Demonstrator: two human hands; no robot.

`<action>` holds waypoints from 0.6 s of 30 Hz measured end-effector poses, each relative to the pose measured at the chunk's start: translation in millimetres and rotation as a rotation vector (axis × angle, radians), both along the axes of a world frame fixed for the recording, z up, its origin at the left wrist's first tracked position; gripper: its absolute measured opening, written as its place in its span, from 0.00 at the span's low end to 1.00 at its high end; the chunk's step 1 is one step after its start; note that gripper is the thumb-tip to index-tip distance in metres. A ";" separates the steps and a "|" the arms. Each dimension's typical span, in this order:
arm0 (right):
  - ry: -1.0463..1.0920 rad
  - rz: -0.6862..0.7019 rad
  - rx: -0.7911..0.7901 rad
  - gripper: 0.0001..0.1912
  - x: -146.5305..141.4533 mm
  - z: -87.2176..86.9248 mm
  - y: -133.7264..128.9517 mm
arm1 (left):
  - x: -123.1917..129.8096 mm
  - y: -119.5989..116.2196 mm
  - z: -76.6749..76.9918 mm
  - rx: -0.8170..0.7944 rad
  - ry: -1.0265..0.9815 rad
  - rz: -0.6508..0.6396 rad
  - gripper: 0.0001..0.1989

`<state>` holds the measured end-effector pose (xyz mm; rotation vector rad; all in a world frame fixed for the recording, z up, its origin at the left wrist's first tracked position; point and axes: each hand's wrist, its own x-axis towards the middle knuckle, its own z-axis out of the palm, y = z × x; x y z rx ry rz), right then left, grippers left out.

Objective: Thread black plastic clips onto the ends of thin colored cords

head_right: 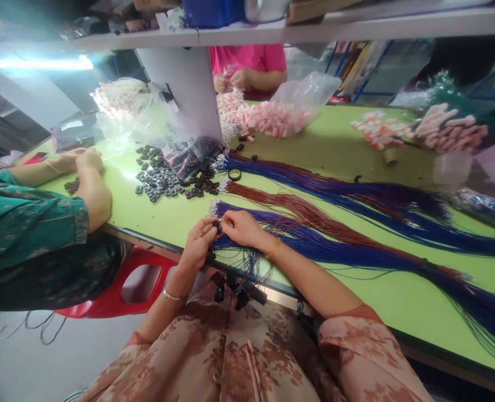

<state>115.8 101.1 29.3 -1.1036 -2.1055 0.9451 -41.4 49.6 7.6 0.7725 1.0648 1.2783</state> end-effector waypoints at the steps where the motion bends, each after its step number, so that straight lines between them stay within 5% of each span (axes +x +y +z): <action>1: -0.007 0.026 0.012 0.07 0.6 1.1 -0.4 | -0.3 0.2 0.3 -0.008 -0.007 0.006 0.18; 10: -0.011 0.082 -0.067 0.08 2.3 6.7 7.8 | 1.0 -6.8 10.7 0.028 0.099 0.011 0.16; 14: -0.051 0.153 -0.096 0.10 10.8 10.4 15.1 | -7.4 -31.6 21.0 0.256 0.534 -0.006 0.14; 18: -0.286 0.235 0.078 0.13 10.3 3.3 11.9 | -9.9 -59.0 17.8 0.537 1.133 -0.148 0.13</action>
